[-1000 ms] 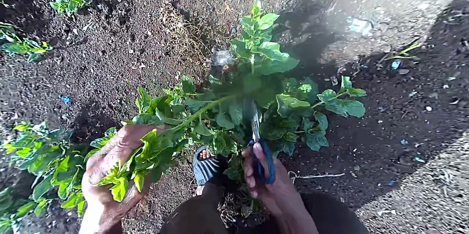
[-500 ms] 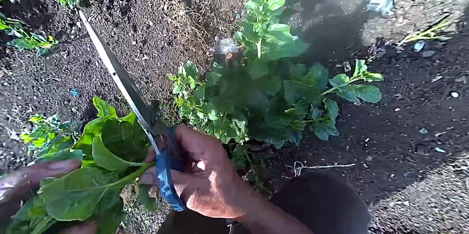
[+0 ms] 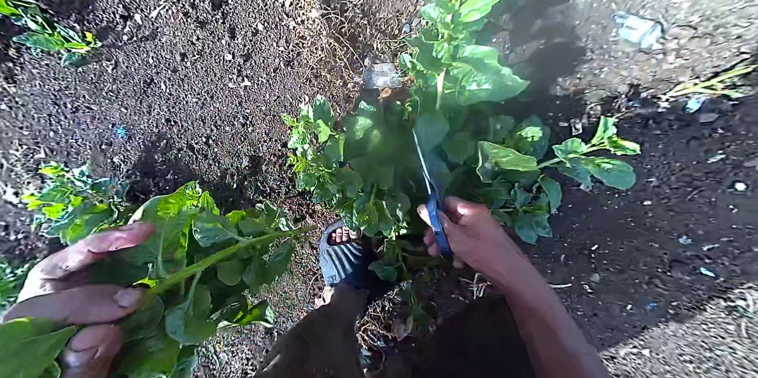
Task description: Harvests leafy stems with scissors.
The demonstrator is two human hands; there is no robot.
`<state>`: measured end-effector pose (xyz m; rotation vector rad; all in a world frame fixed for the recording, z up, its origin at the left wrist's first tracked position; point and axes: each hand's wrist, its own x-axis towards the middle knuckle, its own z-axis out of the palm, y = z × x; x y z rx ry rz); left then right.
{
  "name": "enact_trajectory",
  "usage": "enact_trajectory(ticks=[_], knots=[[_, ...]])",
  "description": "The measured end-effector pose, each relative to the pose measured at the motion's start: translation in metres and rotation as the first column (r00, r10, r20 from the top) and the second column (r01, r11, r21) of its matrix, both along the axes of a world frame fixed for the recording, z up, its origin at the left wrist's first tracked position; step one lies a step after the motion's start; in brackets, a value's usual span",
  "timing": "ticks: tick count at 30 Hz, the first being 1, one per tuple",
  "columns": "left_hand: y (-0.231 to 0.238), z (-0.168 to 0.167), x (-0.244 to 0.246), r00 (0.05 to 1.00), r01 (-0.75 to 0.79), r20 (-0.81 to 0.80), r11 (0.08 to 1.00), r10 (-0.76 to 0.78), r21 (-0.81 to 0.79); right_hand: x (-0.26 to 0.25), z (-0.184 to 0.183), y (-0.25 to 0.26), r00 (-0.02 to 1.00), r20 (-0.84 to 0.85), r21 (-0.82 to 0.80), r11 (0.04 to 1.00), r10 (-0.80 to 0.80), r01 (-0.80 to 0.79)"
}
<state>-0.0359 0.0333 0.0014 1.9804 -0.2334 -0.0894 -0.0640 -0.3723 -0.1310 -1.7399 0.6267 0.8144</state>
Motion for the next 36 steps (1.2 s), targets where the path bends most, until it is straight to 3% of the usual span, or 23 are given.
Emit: enact_trajectory(ticks=[3,8,11,15,18,21,26,30,36], knots=[[-0.002,-0.005,0.007,0.999,-0.049,0.013,0.999,0.049,-0.021,-0.019,-0.013,0.006,0.958,-0.222,0.06,0.983,0.183,-0.174],[-0.005,-0.017,0.02,0.994,-0.037,-0.108,0.975,0.014,-0.217,-0.029,-0.02,0.012,0.942,-0.193,-0.012,0.959,0.275,-0.282],[-0.003,-0.027,0.023,0.983,-0.072,-0.183,0.966,0.026,-0.249,-0.031,-0.02,0.01,0.945,-0.173,-0.049,0.956,0.278,-0.29],[-0.005,-0.043,0.046,0.91,-0.224,-0.387,0.962,0.15,-0.155,-0.026,0.001,0.007,0.997,-0.054,-0.029,0.998,0.047,-0.049],[-0.02,-0.069,0.081,0.817,-0.203,-0.553,0.979,0.163,-0.01,0.001,0.019,0.01,0.978,0.014,0.248,0.948,-0.209,0.199],[-0.032,-0.113,0.124,0.692,-0.036,-0.714,0.993,0.108,0.116,0.043,0.017,0.018,0.932,-0.175,0.46,0.811,-0.317,0.362],[-0.067,-0.17,0.185,0.507,0.189,-0.861,0.979,-0.029,0.079,0.049,-0.003,0.042,0.835,-0.475,0.372,0.797,-0.277,0.476],[-0.088,-0.176,0.208,0.514,0.197,-0.852,0.98,-0.095,0.01,0.025,-0.007,0.043,0.815,-0.513,0.372,0.785,-0.271,0.495],[-0.091,-0.139,0.227,0.628,0.172,-0.766,0.985,-0.135,-0.032,0.031,0.008,0.017,0.844,-0.37,0.455,0.716,-0.388,0.529]])
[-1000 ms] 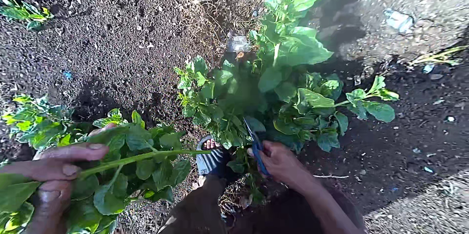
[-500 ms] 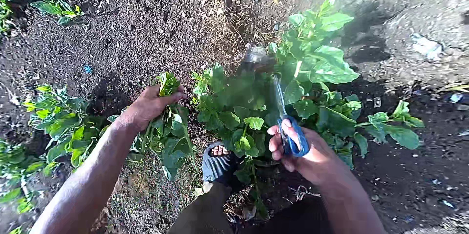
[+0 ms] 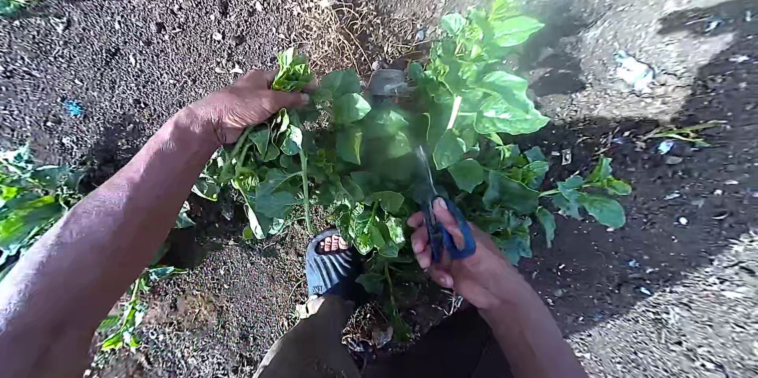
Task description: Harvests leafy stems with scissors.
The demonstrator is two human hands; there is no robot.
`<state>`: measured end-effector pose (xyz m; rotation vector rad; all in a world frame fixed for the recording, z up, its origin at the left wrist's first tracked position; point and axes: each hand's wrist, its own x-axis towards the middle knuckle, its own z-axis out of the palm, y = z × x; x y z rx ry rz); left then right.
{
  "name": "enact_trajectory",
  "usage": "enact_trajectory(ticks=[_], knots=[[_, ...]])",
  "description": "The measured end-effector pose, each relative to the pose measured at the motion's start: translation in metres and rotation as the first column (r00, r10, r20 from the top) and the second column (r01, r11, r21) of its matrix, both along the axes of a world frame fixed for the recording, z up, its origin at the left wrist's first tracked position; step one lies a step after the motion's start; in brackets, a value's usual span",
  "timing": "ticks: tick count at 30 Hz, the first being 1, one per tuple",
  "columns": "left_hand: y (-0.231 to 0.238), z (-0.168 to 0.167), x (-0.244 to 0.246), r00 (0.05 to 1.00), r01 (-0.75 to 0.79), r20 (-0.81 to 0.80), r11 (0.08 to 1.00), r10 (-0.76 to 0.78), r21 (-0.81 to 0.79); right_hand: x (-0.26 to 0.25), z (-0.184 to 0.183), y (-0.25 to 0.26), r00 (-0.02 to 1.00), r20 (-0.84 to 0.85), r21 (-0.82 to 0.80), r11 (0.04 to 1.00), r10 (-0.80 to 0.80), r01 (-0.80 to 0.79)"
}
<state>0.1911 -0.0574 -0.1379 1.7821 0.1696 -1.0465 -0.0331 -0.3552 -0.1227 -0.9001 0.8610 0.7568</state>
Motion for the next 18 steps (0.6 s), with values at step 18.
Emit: enact_trajectory(ticks=[18], knots=[[-0.007,0.014,0.016,0.987,0.087,0.138,0.996,-0.086,-0.002,0.004,-0.022,0.016,0.989,-0.149,0.071,0.997,-0.004,0.015]])
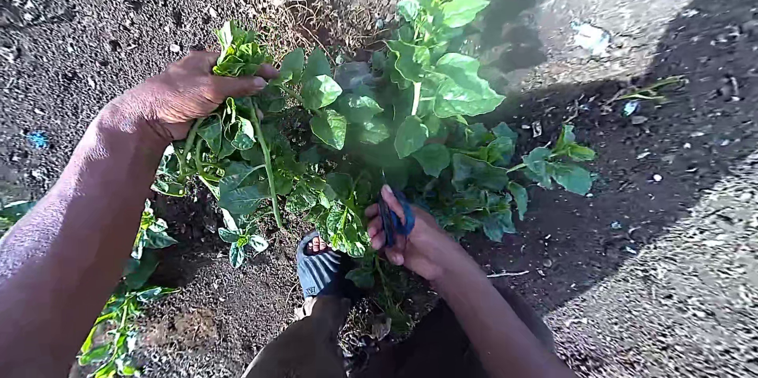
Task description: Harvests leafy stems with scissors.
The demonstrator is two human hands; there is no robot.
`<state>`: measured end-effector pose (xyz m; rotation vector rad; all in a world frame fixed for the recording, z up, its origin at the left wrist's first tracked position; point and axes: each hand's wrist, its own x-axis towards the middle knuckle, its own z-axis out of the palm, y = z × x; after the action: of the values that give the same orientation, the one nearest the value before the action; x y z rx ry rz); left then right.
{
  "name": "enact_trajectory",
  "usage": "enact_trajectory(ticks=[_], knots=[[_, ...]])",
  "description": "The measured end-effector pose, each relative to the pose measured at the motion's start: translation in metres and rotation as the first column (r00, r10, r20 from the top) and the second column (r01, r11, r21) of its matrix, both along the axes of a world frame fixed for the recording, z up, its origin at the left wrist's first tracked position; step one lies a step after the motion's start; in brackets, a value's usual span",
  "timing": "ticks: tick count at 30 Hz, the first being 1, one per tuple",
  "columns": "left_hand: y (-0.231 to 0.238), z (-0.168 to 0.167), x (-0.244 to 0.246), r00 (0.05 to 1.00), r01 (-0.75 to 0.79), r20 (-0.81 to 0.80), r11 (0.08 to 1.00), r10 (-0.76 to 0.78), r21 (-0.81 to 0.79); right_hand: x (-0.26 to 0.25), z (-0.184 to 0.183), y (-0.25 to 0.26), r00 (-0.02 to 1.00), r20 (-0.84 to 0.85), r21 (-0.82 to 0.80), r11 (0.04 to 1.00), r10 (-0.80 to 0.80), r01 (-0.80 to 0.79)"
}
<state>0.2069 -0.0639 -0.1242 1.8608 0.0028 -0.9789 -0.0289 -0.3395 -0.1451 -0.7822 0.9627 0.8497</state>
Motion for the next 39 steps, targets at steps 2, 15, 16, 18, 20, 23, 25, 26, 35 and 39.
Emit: enact_trajectory(ticks=[2,15,16,18,20,23,25,26,35,39], knots=[[0.0,0.003,-0.004,1.0,-0.007,0.014,1.0,0.007,0.0,0.004,-0.005,-0.001,1.0,-0.002,0.009,1.0,-0.007,0.007],[0.006,0.026,-0.042,0.991,0.007,0.133,0.998,0.0,-0.054,0.008,-0.027,-0.005,0.993,0.013,-0.023,0.993,-0.114,0.114],[0.007,0.026,-0.043,0.991,0.007,0.131,0.998,0.001,-0.059,0.007,-0.027,-0.005,0.994,0.019,-0.026,0.994,-0.109,0.11],[0.01,0.023,-0.044,0.994,-0.022,0.108,0.998,0.028,-0.056,0.002,-0.027,-0.006,0.996,0.033,-0.02,0.996,-0.086,0.087],[0.012,0.015,-0.041,0.994,-0.091,0.052,0.995,0.093,-0.039,-0.008,-0.024,-0.007,0.998,0.049,0.005,0.999,-0.044,0.044],[0.011,-0.003,-0.027,0.984,-0.173,-0.05,0.985,0.173,-0.008,-0.02,-0.019,-0.009,0.996,0.085,0.029,0.999,-0.027,0.025],[0.011,-0.013,-0.019,0.978,-0.189,-0.085,0.982,0.188,0.0,-0.021,-0.016,-0.011,0.993,0.104,0.027,0.998,-0.061,0.059],[0.011,-0.016,-0.017,0.978,-0.187,-0.091,0.982,0.186,-0.001,-0.02,-0.015,-0.012,0.993,0.103,0.031,0.998,-0.06,0.057],[0.018,-0.001,-0.045,0.991,-0.114,0.066,0.993,0.117,-0.039,-0.007,-0.022,-0.014,0.999,0.042,0.068,0.998,-0.011,0.008],[0.024,0.005,-0.063,0.985,-0.06,0.16,0.996,0.071,-0.07,-0.005,-0.024,-0.016,0.998,0.062,0.044,0.999,0.025,-0.028]])
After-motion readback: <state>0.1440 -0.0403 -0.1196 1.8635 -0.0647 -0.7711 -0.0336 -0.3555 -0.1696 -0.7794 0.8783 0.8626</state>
